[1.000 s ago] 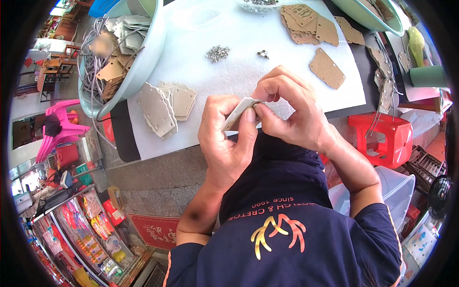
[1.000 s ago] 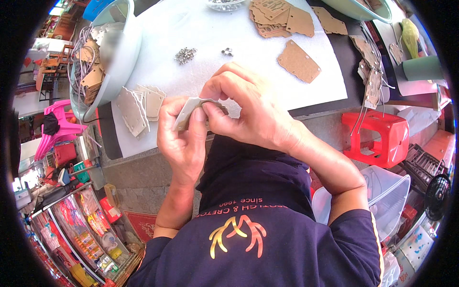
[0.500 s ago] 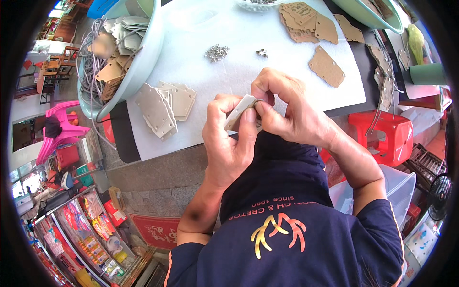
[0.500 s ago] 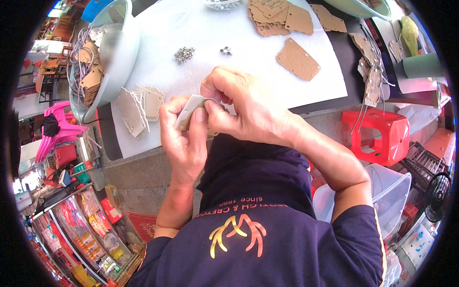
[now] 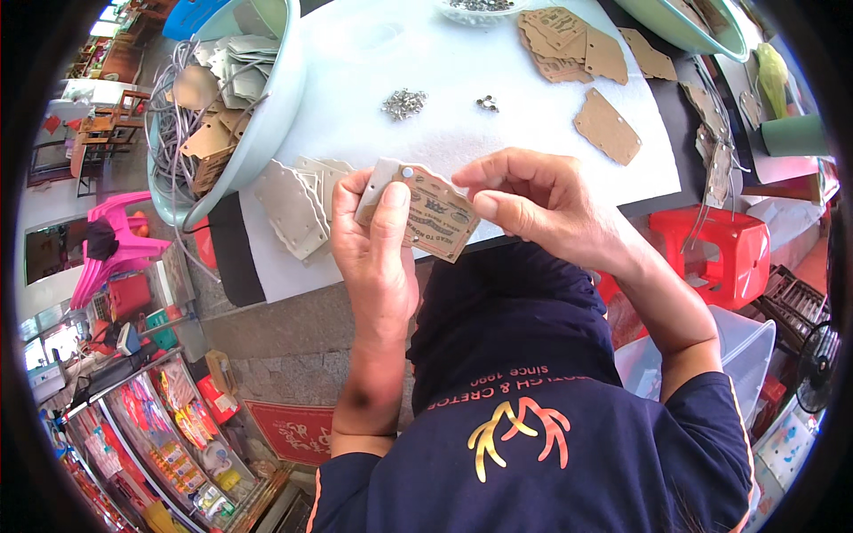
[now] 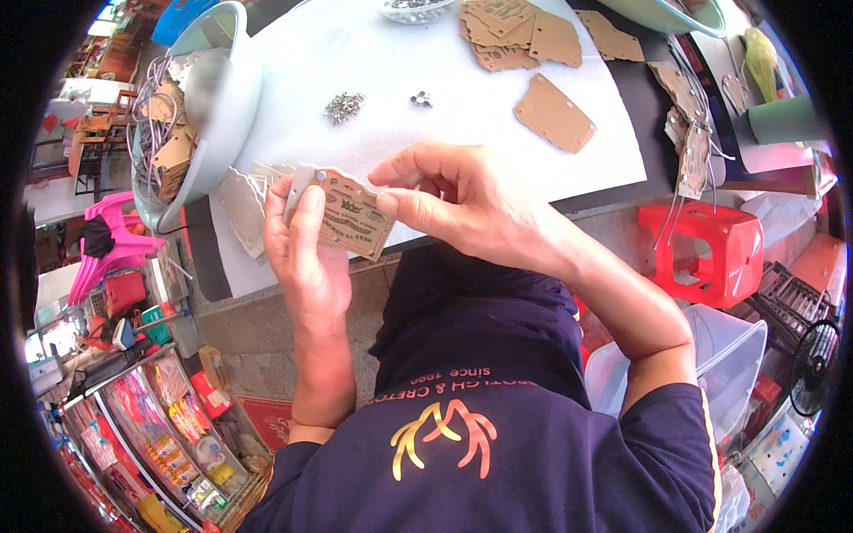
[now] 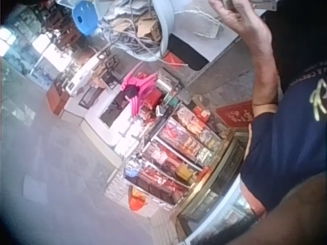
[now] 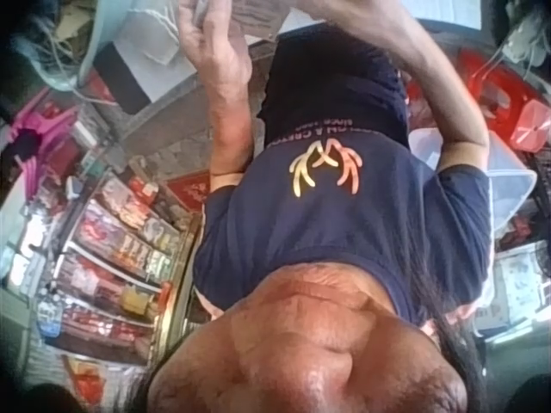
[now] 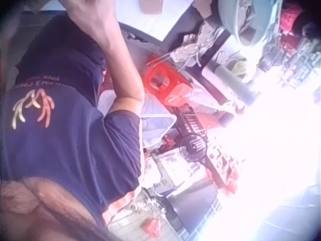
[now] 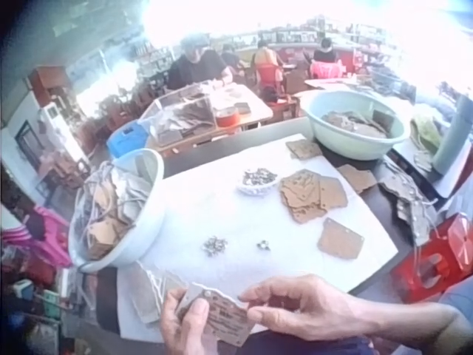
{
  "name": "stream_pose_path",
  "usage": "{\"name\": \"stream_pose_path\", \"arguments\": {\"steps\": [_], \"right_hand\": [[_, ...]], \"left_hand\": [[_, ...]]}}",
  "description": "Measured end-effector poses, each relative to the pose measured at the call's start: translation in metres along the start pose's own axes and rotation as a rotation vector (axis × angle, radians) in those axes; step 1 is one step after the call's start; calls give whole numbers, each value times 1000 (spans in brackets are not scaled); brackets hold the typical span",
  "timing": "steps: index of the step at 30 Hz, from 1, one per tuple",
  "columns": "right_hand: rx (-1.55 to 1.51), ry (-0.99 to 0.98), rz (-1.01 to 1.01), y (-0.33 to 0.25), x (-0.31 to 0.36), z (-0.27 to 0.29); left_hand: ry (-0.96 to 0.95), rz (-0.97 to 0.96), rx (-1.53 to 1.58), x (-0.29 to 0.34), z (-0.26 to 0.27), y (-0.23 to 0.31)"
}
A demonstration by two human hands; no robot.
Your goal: Attaching small metal rivets or components to cardboard shoe pattern pieces.
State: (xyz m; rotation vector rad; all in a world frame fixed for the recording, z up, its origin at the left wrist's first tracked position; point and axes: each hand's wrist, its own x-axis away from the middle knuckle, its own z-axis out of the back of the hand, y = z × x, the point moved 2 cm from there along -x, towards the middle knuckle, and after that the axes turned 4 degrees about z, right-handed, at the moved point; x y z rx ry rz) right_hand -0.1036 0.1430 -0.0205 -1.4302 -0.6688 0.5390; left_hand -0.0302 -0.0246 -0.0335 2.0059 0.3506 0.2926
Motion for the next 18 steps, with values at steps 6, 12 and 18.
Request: {"name": "stream_pose_path", "arguments": {"steps": [6, 12, 18], "right_hand": [[-31, -30, -78, -7, 1, -6], [-81, -17, -108, 1, 0, -7], [-13, -20, -73, -2, -3, -14]], "left_hand": [[24, -52, -27, 1, -4, 5], [-48, 96, 57, 4, -4, 0], [-1, 60, 5, 10, -10, -2]]}}
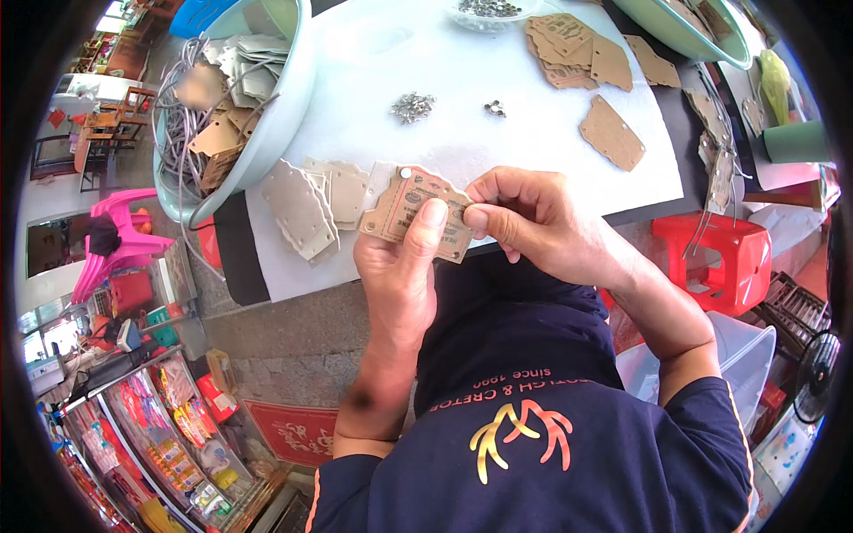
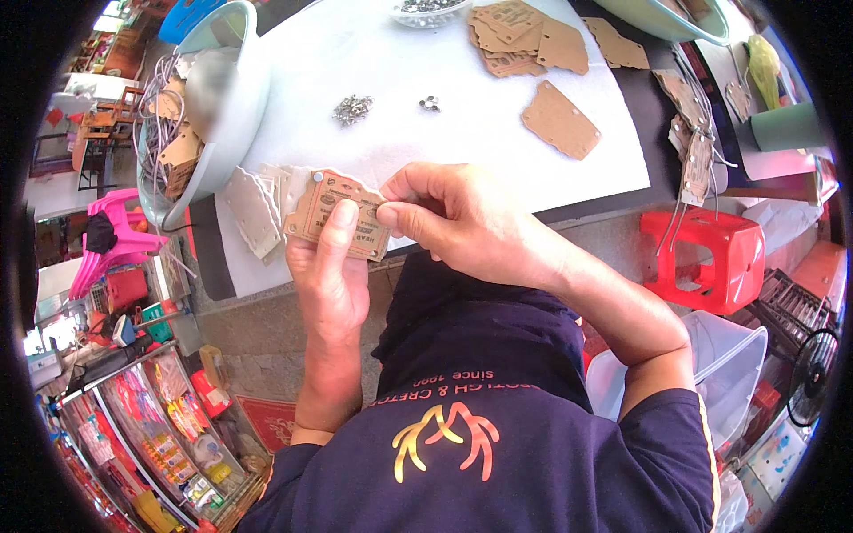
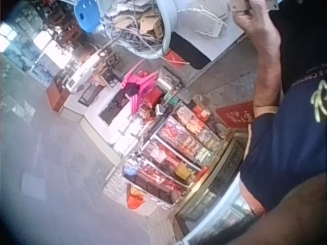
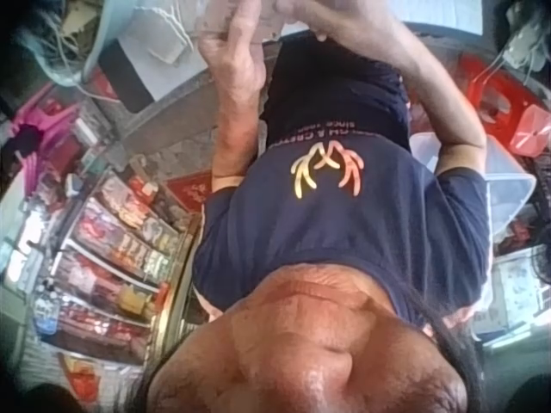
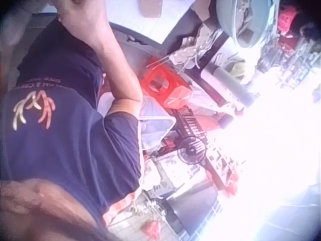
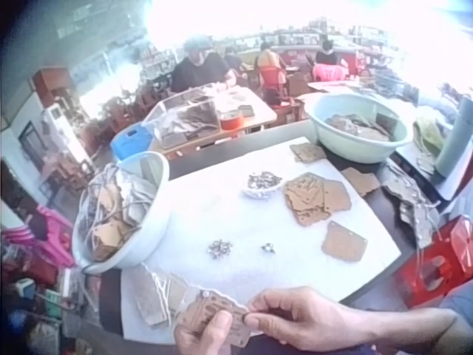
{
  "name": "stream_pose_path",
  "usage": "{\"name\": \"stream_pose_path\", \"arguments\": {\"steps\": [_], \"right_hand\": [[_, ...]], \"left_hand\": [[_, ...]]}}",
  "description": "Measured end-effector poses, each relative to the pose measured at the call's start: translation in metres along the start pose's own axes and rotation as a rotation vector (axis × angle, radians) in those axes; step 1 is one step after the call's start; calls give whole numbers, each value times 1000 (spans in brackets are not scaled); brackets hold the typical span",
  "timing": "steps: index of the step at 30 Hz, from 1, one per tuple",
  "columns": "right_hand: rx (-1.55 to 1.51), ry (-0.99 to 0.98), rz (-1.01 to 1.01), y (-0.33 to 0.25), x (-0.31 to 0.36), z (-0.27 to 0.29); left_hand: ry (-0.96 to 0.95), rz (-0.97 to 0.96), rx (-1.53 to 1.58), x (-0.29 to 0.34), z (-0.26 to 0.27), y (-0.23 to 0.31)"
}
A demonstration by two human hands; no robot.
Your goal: Attaching small metal rivets or components to cardboard shoe pattern pieces.
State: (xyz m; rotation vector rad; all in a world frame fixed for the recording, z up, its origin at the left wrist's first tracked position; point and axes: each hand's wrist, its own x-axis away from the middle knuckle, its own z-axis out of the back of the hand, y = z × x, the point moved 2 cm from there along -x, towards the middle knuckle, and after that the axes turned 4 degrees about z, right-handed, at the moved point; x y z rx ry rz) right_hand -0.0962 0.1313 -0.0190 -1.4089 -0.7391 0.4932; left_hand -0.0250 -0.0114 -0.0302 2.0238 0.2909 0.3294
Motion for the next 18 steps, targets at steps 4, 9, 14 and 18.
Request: {"name": "stream_pose_path", "arguments": {"steps": [4, 9, 14, 18], "right_hand": [[142, -10, 61, -2, -2, -2], [236, -41, 90, -4, -9, -2], [432, -167, 163, -32, -26, 10], [737, 21, 394, -35, -58, 37]], "left_hand": [[14, -20, -21, 1, 4, 0], [-19, -43, -25, 1, 14, -8], [43, -88, 23, 3, 13, -9], [84, -84, 27, 3, 12, -8]]}}
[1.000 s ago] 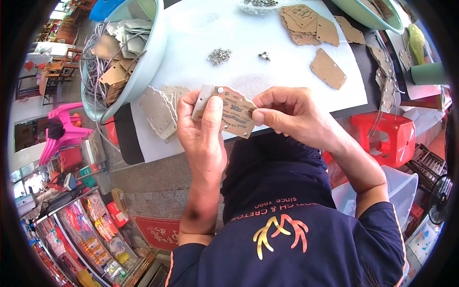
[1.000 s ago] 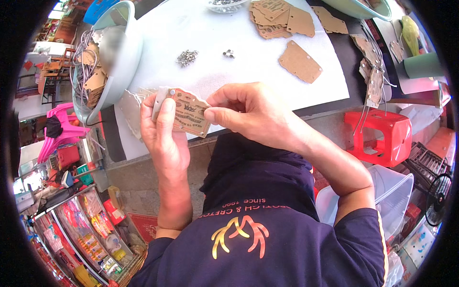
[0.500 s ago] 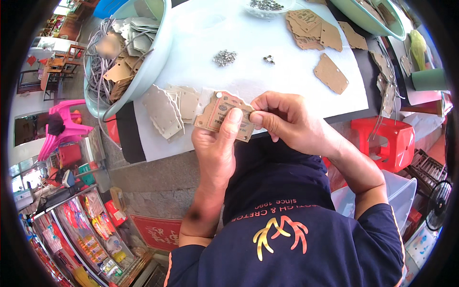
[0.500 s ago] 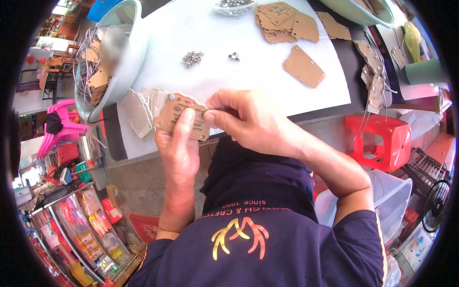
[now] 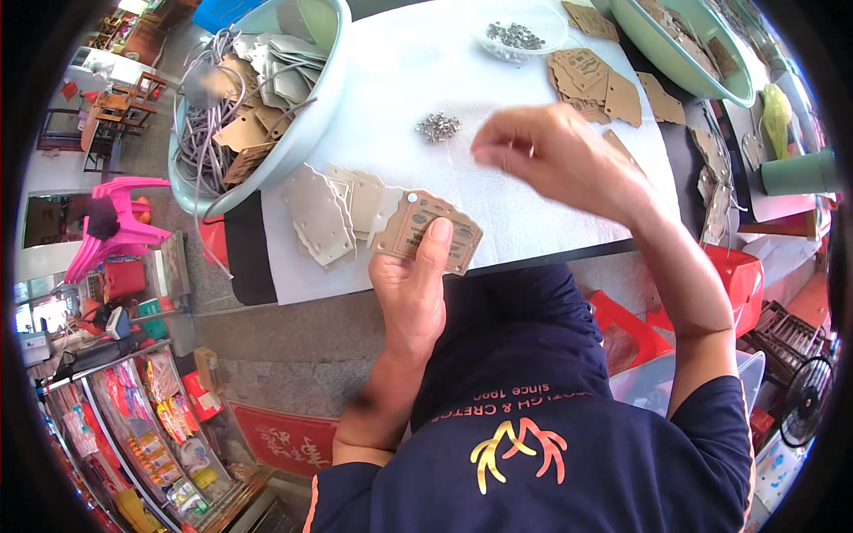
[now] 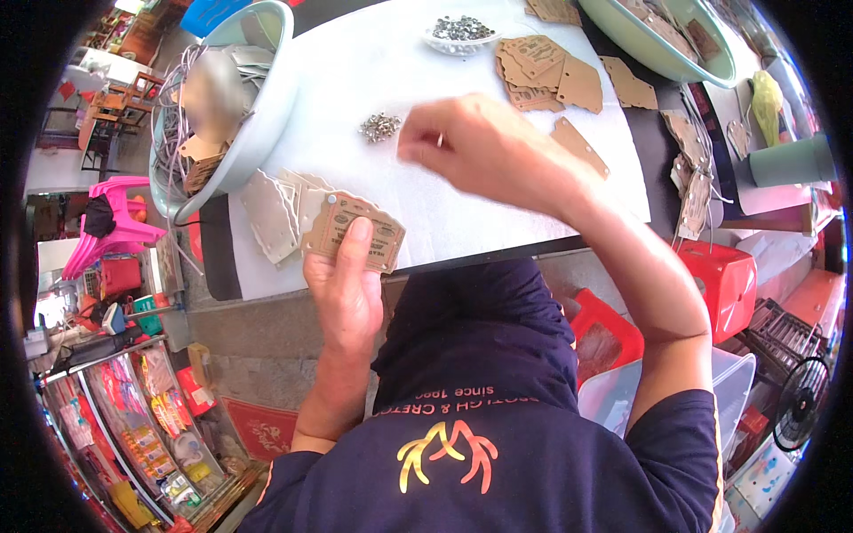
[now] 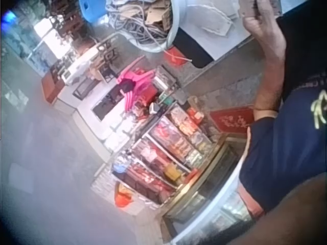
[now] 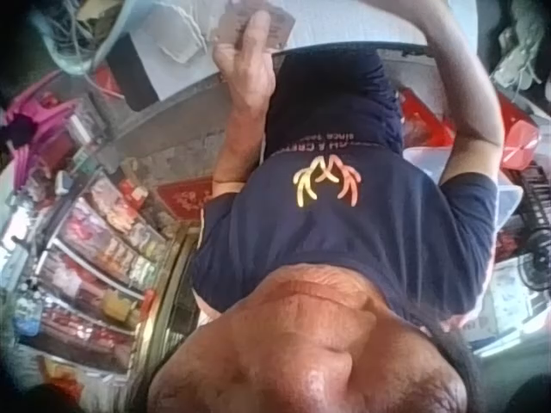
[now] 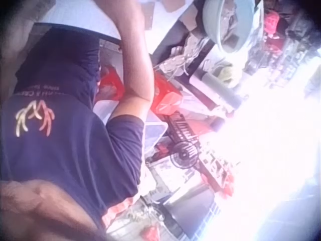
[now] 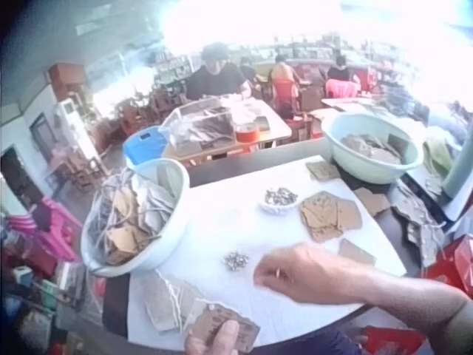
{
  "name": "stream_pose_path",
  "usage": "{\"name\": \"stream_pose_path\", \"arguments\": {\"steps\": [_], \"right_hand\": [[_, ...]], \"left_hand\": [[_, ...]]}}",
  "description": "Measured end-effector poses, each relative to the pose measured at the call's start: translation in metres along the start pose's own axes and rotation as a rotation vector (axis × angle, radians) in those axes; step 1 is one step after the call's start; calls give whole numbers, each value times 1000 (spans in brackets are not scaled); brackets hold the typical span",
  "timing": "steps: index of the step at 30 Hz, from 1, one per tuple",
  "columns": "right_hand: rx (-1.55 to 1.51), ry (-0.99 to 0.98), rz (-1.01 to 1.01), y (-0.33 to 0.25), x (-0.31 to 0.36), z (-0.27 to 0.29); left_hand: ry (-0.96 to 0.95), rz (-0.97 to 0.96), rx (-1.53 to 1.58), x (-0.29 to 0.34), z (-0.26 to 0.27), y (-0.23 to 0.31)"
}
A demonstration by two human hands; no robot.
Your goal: Attaching small metal rivets or components to cardboard shoe pattern pieces.
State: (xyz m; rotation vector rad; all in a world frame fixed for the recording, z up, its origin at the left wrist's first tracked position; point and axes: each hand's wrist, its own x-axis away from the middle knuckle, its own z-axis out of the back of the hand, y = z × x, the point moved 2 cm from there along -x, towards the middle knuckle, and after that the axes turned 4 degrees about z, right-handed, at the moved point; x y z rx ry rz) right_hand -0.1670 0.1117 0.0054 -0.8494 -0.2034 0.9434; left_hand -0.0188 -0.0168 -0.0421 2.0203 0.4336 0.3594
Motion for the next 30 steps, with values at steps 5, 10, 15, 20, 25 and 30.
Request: {"name": "stream_pose_path", "arguments": {"steps": [5, 10, 15, 20, 25, 30], "right_hand": [[287, 83, 88, 20, -32, 2], [453, -21, 138, 27, -45, -10], [480, -40, 129, 31, -51, -12], [513, -31, 118, 32, -50, -12], [540, -28, 155, 32, -47, -11], [552, 19, 144, 32, -47, -6]], "left_hand": [[-32, -24, -36, -1, 2, -1], [-41, -21, -24, -2, 1, -1], [-52, -18, -52, -2, 2, -1], [-46, -15, -48, -2, 1, -2], [-46, -15, -58, -3, 1, -3], [-56, -22, -63, -3, 1, -2]]}}
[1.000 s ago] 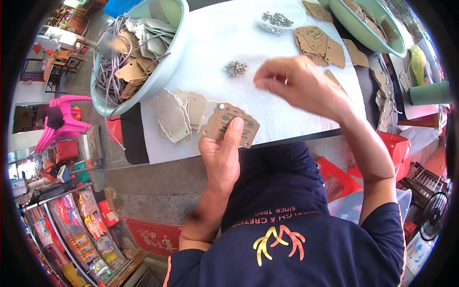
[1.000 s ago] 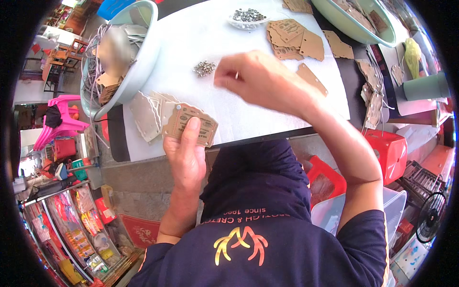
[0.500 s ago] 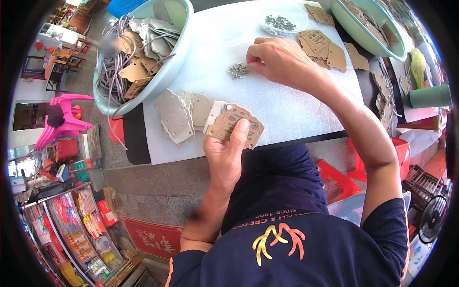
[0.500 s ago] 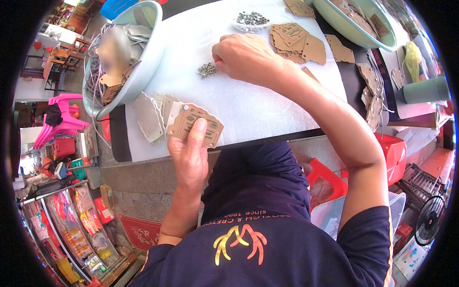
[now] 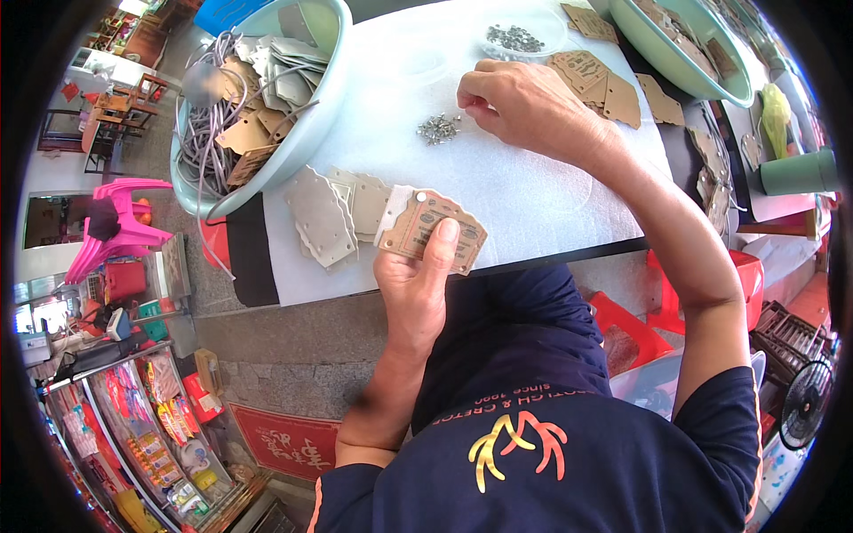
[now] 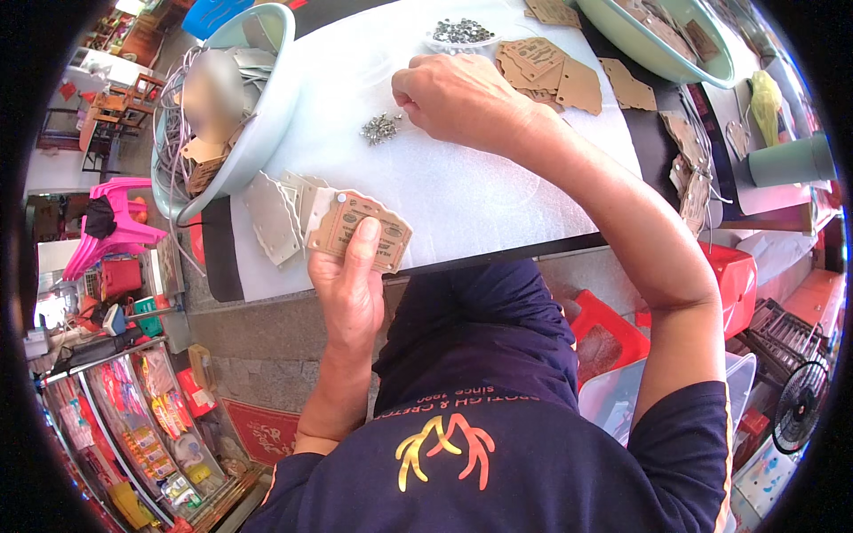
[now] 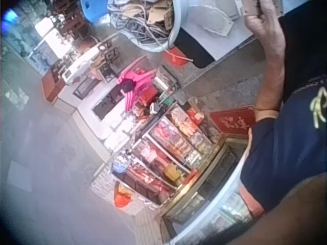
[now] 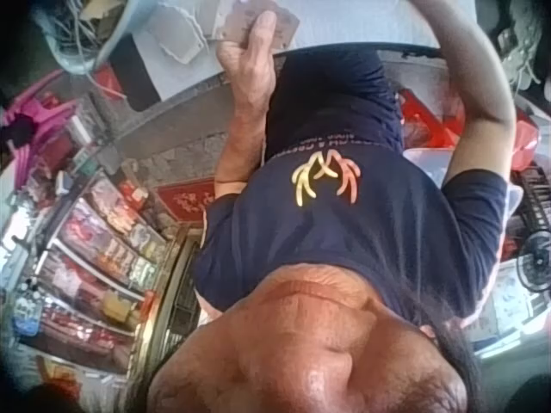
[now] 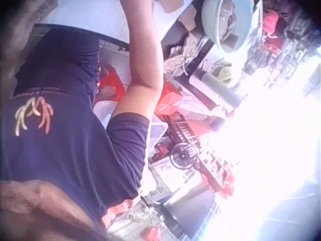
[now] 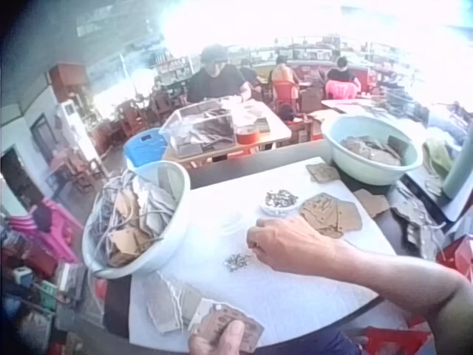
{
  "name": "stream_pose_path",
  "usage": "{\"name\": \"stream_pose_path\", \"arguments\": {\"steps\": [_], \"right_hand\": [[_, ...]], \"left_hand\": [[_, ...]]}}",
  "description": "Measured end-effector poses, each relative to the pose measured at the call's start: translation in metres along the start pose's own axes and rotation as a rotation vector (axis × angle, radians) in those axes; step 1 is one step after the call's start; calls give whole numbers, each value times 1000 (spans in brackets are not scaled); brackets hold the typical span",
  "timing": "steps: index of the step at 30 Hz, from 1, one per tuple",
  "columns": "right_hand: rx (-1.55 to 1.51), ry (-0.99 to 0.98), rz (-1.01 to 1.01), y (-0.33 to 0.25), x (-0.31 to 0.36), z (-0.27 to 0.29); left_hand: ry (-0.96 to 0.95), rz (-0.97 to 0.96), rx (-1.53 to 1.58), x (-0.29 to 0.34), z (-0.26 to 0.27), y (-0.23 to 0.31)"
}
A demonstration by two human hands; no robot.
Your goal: Attaching small metal rivets or components to cardboard shoe pattern pieces.
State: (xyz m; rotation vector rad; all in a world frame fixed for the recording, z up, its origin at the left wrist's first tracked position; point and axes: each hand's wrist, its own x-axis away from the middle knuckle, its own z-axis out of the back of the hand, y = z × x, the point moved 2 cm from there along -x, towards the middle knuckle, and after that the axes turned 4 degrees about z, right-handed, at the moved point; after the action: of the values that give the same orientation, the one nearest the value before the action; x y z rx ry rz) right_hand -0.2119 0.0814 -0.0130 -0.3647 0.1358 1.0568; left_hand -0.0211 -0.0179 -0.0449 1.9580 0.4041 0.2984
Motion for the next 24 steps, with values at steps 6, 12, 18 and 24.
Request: {"name": "stream_pose_path", "arguments": {"steps": [6, 12, 18, 24], "right_hand": [[-21, -14, 30, -4, -1, -3], [32, -51, 28, -6, -8, -5], [165, -129, -11, -7, -12, -9], [118, -138, -47, -4, -12, -9]], "left_hand": [[15, -3, -19, 0, -1, 1], [11, 0, -25, 0, 0, -1], [15, -11, -28, 0, -1, 0], [-35, -15, -74, 1, 3, -2]]}}
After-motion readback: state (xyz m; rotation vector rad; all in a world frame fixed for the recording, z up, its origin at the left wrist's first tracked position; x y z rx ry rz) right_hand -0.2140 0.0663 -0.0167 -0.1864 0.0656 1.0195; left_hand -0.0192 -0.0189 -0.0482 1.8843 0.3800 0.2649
